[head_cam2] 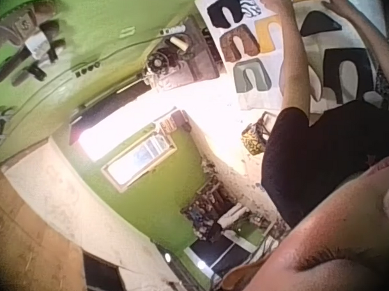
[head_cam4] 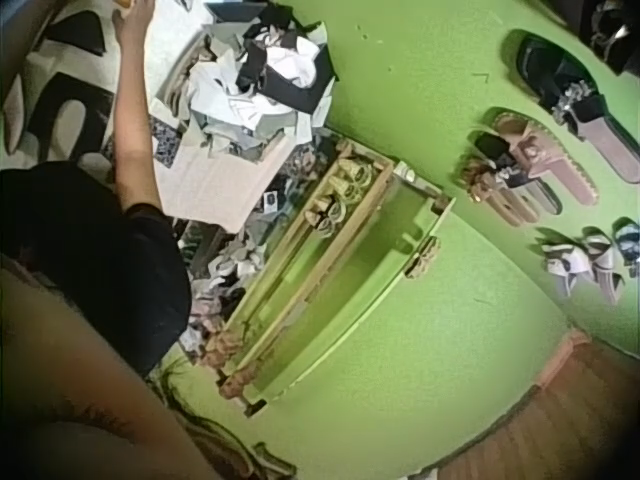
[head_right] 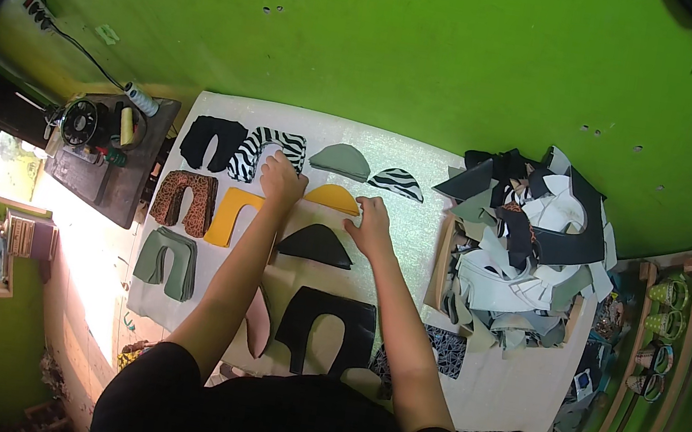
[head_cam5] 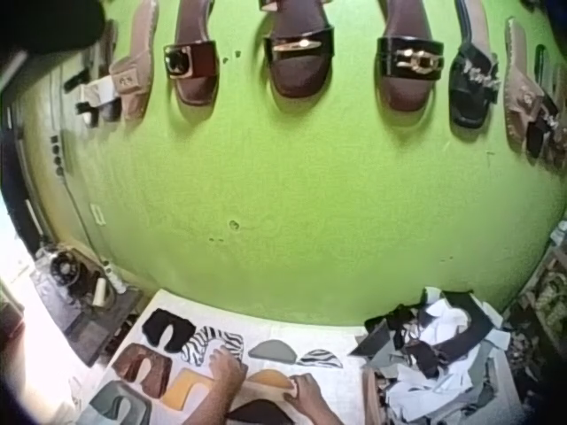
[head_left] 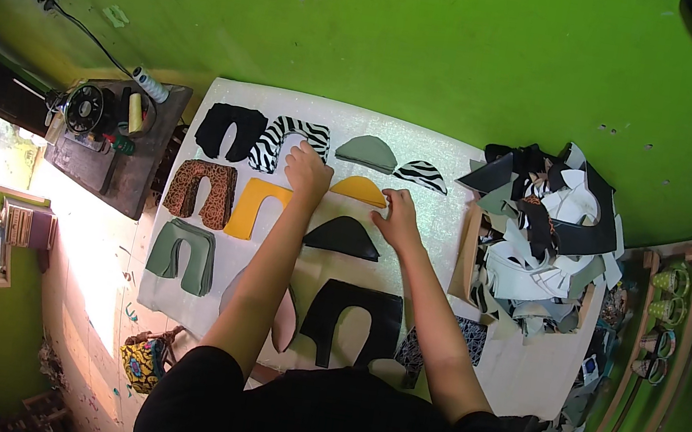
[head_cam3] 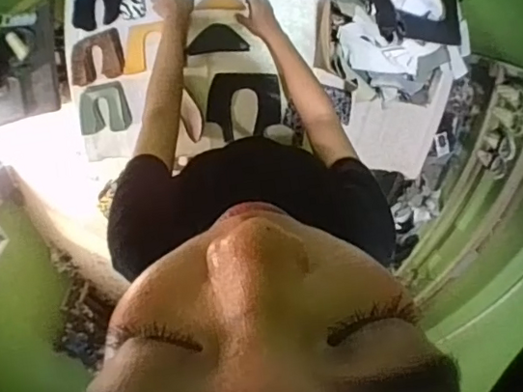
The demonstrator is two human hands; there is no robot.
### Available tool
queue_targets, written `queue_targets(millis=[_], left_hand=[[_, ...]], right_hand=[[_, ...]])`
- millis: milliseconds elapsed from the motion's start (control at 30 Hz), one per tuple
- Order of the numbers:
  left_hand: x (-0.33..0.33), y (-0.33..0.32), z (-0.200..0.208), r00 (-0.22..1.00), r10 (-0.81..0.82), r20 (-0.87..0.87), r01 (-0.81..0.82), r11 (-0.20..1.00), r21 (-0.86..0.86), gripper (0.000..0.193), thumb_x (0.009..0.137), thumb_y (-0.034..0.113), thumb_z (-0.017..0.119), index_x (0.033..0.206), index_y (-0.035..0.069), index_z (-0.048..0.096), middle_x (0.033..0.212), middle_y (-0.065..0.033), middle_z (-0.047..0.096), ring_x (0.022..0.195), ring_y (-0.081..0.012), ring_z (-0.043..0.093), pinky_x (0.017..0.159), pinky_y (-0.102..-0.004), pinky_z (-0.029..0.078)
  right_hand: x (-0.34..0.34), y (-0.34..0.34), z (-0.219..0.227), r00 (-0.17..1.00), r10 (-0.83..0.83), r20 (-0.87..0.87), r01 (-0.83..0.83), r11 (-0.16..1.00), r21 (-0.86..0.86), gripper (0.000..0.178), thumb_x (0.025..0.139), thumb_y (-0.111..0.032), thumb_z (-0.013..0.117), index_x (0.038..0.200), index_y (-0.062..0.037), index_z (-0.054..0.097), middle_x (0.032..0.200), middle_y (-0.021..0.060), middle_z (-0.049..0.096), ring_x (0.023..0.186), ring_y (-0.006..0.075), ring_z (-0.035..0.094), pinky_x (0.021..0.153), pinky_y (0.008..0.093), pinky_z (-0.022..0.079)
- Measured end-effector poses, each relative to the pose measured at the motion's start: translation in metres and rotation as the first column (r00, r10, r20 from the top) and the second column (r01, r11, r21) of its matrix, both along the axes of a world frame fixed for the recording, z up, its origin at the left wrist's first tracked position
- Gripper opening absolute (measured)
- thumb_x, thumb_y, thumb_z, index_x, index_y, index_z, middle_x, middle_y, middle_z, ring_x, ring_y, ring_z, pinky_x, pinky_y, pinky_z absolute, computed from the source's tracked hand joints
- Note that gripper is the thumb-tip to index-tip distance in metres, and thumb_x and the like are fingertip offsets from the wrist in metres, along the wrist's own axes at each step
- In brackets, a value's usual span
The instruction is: Sorting and arranging various shoe upper components on a table.
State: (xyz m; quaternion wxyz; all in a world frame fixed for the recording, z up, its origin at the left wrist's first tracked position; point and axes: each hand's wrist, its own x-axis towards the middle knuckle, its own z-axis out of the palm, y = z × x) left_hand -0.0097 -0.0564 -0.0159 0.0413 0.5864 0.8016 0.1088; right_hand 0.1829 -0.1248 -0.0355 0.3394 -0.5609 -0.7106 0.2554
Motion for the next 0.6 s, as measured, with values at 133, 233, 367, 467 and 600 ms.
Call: queue_targets(millis=[133,233,367,467,600], left_hand=[[-0.003,0.002,-0.001,0.999,-0.001,0.04,0.004,0.998,-0.067,0.053,0.064,0.024,0.065,0.102,-0.001,0.038,0.098,-0.0176,0.047,0.094,-0.0336,0.05,0.074,-0.0417,0.047],[-0.003,0.002,0.001,0.999,0.002,0.04,0.001,0.997,-0.072,0.053,0.064,0.024,0.065,0.102,-0.001,0.038,0.098,-0.0178,0.047,0.094,-0.0336,0.05,0.074,-0.0414,0.047],[-0.008,0.002,0.002,0.999,0.001,0.037,0.002,0.996,-0.084,0.054,0.064,0.025,0.065,0.103,-0.002,0.038,0.098,-0.0182,0.047,0.094,-0.0343,0.05,0.074,-0.0416,0.047],[-0.005,-0.004,0.009,0.999,-0.034,0.038,0.034,0.999,0.002,0.045,0.065,0.024,0.066,0.096,0.0,0.044,0.094,-0.0158,0.049,0.089,-0.031,0.051,0.071,-0.04,0.047],[-0.028,-0.005,0.032,0.997,-0.056,0.053,0.05,0.992,0.112,0.039,0.067,0.026,0.063,0.091,0.001,0.048,0.092,-0.0158,0.05,0.089,-0.0323,0.05,0.069,-0.0427,0.045]], right_hand=[[0.0,-0.001,0.0,1.0,0.002,-0.006,-0.002,1.0,0.0,0.043,0.062,-0.009,0.071,0.1,-0.0009,0.052,0.089,0.0143,0.049,0.083,0.0283,0.051,0.072,0.0346,0.043],[0.001,-0.001,0.001,1.0,-0.005,-0.009,0.005,1.0,-0.01,0.043,0.062,-0.009,0.071,0.1,-0.001,0.052,0.088,0.0141,0.049,0.083,0.0281,0.051,0.072,0.0345,0.043],[-0.001,-0.002,0.003,1.0,0.012,-0.013,-0.013,0.999,-0.052,0.044,0.063,-0.011,0.071,0.101,-0.0006,0.051,0.092,0.0158,0.049,0.087,0.0308,0.051,0.076,0.037,0.043],[0.001,-0.001,0.0,1.0,0.002,0.003,-0.002,0.999,-0.048,0.044,0.063,-0.011,0.071,0.101,-0.0004,0.052,0.092,0.0157,0.049,0.087,0.0303,0.051,0.076,0.0366,0.044],[0.002,0.0,0.001,0.999,-0.009,-0.046,0.004,0.996,-0.094,0.044,0.063,-0.012,0.071,0.101,0.0,0.052,0.092,0.0157,0.049,0.086,0.0298,0.052,0.075,0.0363,0.044]])
